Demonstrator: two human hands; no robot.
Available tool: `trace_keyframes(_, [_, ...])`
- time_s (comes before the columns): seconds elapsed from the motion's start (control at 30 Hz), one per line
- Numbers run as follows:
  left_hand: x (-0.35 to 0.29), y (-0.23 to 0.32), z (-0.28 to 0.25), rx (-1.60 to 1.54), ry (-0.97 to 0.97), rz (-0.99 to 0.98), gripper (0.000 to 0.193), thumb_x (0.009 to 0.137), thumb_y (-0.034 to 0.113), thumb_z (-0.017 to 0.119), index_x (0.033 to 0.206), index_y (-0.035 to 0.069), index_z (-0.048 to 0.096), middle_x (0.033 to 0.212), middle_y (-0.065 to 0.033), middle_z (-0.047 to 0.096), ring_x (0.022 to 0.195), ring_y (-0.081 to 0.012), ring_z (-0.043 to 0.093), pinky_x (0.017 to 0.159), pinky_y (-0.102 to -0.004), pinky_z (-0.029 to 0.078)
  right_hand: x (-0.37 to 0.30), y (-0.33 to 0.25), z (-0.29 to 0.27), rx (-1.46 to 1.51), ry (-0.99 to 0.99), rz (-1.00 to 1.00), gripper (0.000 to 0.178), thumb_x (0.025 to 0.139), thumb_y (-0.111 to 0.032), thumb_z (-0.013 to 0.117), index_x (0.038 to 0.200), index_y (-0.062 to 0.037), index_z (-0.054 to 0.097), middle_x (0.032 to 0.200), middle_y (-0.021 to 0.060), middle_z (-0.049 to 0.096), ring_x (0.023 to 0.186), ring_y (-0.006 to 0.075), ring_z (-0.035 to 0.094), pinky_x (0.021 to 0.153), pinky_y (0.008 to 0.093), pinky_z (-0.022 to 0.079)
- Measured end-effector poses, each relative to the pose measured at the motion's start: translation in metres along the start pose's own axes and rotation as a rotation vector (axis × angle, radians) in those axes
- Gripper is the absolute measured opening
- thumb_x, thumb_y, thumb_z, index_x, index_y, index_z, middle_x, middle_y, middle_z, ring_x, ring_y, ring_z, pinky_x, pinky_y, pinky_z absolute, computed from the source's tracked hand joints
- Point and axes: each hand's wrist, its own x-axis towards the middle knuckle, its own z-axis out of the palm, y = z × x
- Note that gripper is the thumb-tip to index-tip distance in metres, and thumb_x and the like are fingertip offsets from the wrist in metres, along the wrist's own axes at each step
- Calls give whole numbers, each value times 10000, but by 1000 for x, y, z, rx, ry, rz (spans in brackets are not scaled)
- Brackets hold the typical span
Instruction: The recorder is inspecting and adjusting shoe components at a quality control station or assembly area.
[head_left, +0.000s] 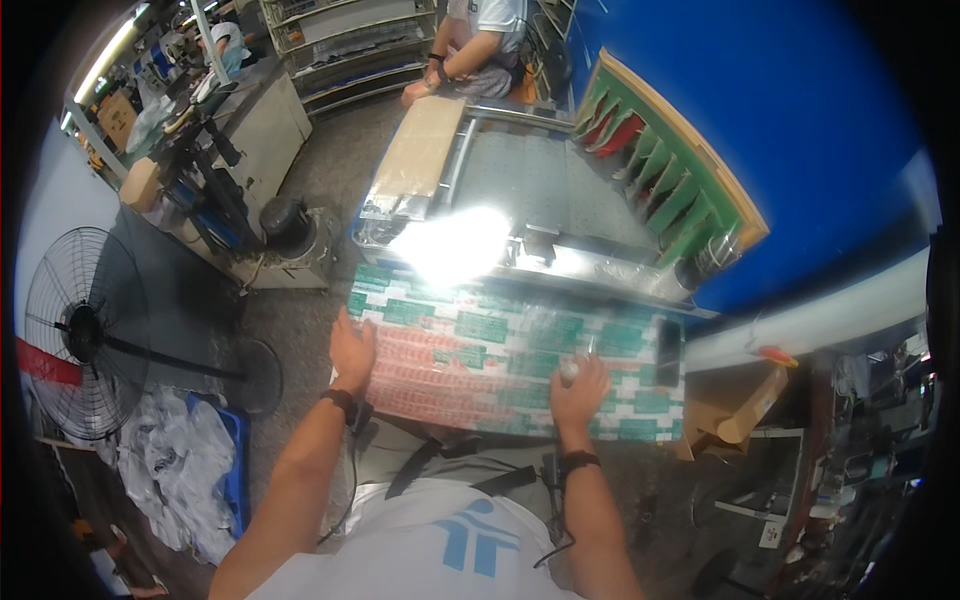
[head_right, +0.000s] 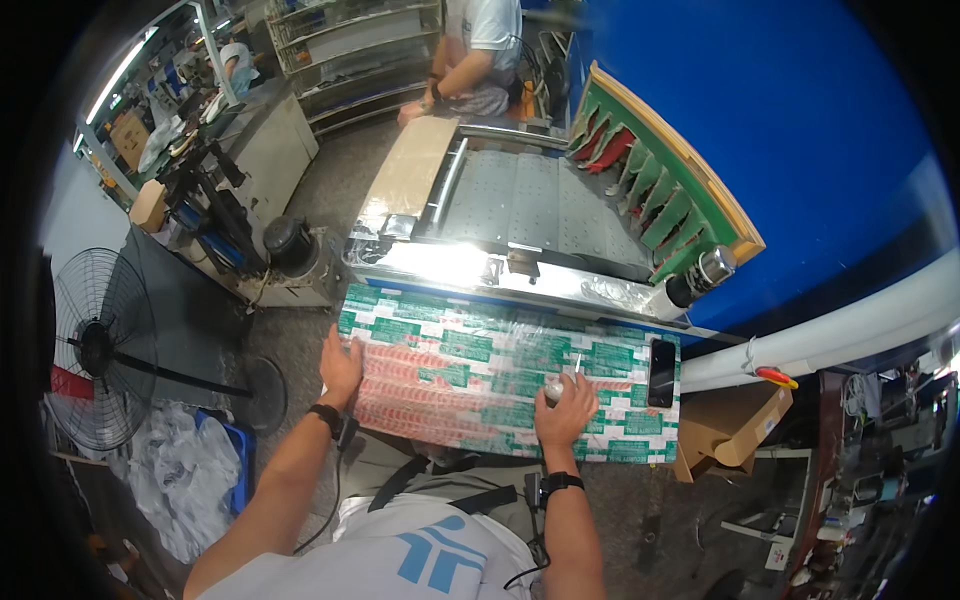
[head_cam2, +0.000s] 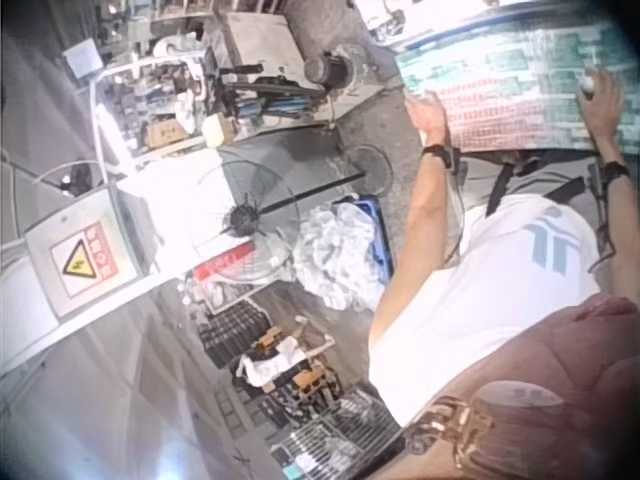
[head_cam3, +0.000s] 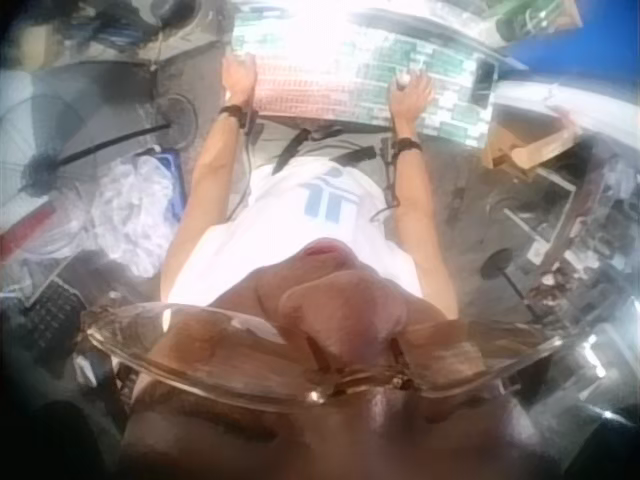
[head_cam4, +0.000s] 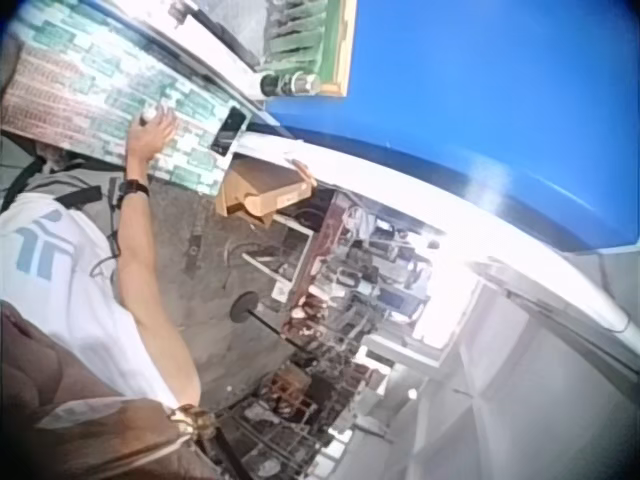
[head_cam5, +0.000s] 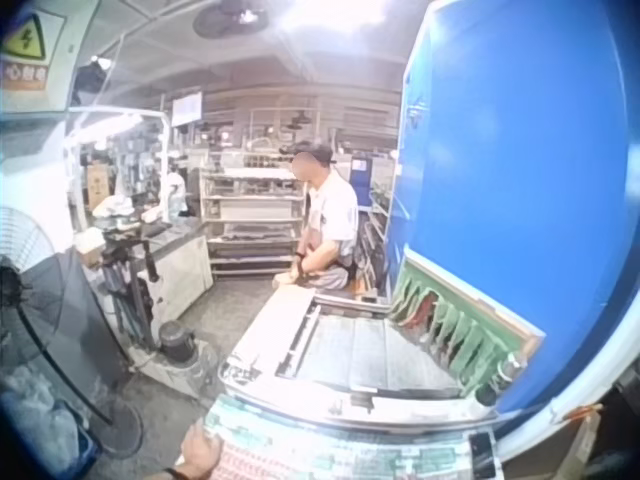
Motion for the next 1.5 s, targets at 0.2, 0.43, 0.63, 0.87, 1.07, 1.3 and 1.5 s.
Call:
trace_keyframes(0.2, [0,-1,-1,-9,7,-44,728,1017,384,700,1596,-8,500,1408,-290,653,1322,-470,623,1133,-536,492,1,-3,0,-21,-58,17,517,886,-220,855,1344,-64,670,1489,223,592,1456,459,494,1251,636,301])
trace_keyframes(0.43, [0,-4,1,13,-12,-28,752,1037,400,676,1636,10,445,1390,-263,638,1301,-452,627,1105,-529,507,-2,-1,3,-9,-2,-31,516,906,-193,855,1361,-50,655,1521,231,571,1472,461,478,1275,648,282])
trace_keyframes(0.63, [0,-1,-2,4,-7,-40,753,1033,403,680,1635,14,449,1389,-263,642,1301,-456,627,1108,-529,509,-2,-1,4,-13,13,-46,533,900,-196,858,1370,-52,651,1521,229,566,1467,463,483,1271,649,292])
trace_keyframes(0.87, [-1,-4,1,-7,29,-21,730,1011,400,696,1603,30,483,1345,-263,653,1253,-455,645,1081,-544,515,-2,-1,3,-36,8,-57,524,919,-211,849,1379,-54,653,1518,225,562,1470,458,484,1272,647,301])
trace_keyframes(1.07, [-1,-4,1,-8,19,-12,739,1016,395,688,1613,19,467,1354,-271,650,1264,-459,642,1087,-543,514,-3,0,3,-48,-20,-31,519,937,-239,841,1388,-58,658,1531,217,555,1491,463,469,1279,649,293])
trace_keyframes(1.3, [-2,-3,0,-4,35,6,734,1021,399,680,1612,21,466,1336,-270,651,1243,-461,642,1076,-546,514,-2,-1,1,-20,-15,-37,533,906,-204,845,1379,-44,658,1530,226,565,1486,468,474,1274,646,296])
trace_keyframes(1.5, [-3,-2,0,-8,42,10,730,1017,401,683,1607,26,472,1329,-271,651,1235,-466,642,1067,-551,516,-2,-2,1,-2,-8,-36,537,892,-180,838,1377,-40,654,1525,228,573,1472,463,485,1272,640,297])
